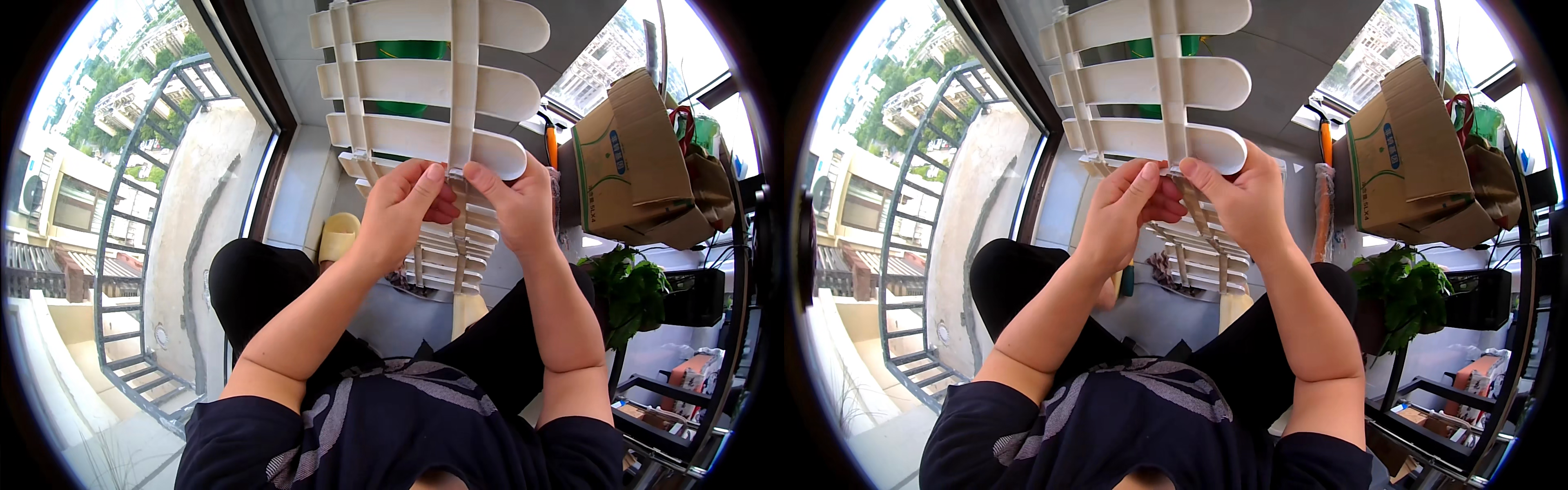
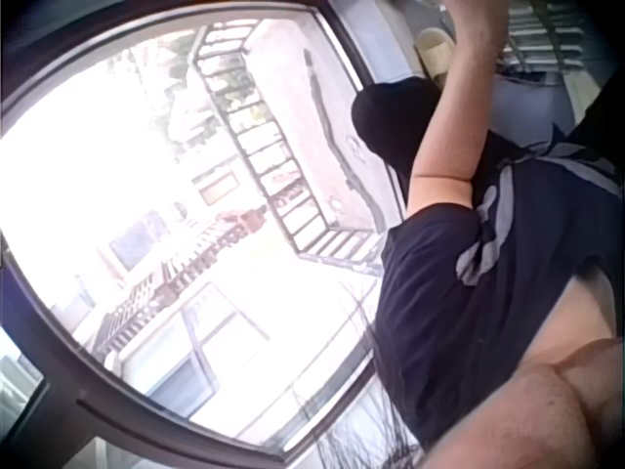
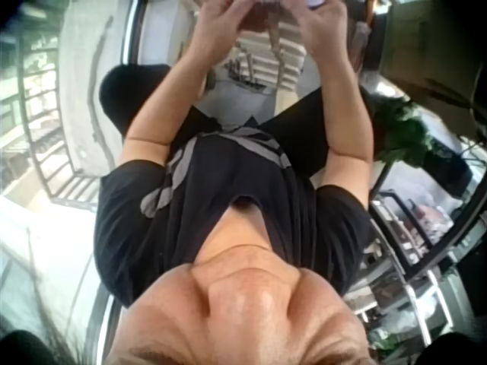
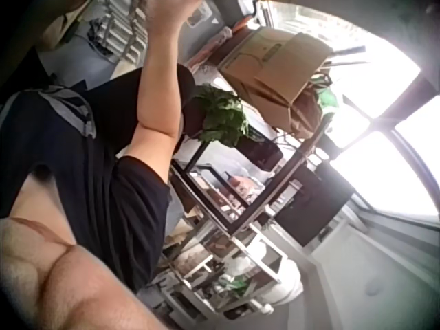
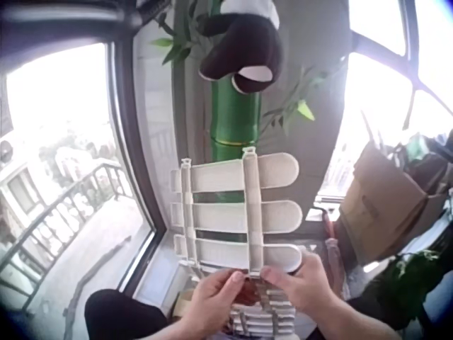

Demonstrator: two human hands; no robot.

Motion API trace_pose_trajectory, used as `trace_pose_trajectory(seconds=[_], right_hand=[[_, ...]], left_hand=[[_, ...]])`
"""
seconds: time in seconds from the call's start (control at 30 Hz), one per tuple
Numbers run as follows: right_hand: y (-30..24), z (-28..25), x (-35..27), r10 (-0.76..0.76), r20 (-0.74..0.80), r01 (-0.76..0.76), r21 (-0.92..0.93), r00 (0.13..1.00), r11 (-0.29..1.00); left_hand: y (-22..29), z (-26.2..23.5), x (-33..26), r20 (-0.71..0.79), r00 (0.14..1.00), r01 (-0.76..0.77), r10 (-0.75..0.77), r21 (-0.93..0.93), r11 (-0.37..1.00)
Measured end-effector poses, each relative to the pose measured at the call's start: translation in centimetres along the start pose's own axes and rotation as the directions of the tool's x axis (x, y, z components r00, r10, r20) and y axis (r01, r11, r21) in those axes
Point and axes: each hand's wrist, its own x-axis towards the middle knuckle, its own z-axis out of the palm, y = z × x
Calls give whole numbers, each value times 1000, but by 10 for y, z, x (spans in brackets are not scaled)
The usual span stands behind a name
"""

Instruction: The person assembles white plastic fence sections by snapping interlocking segments together by hand while sitting on a balcony.

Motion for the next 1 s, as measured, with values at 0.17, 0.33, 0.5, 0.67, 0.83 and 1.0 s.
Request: trace_pose_trajectory(seconds=[0.17, 0.33, 0.5, 0.67, 0.83, 1.0], right_hand=[[2, -1, -1, -215, -34, 205, -191, 976, 960], [-7, -8, 5, -397, 58, 397, -270, 916, 877], [-15, -7, 22, -442, -46, 409, -304, 896, 861], [-14, -11, 46, -689, 96, 644, -466, 718, 606], [8, -5, 65, -626, 360, 687, -593, 692, 419], [26, 21, 100, -458, 425, 614, -658, 781, 437]], left_hand=[[9, 4, -9, -62, 998, -4, 24, 313, 950], [10, -1, -21, -12, 979, -186, 201, 329, 926], [-2, -5, -50, 360, 864, -503, 352, 651, 568], [75, -19, -77, 532, 408, -674, 742, 724, -149], [135, 9, -16, 559, 742, -511, 370, 829, -227], [82, -7, 59, 121, 990, -130, -71, 982, -135]])
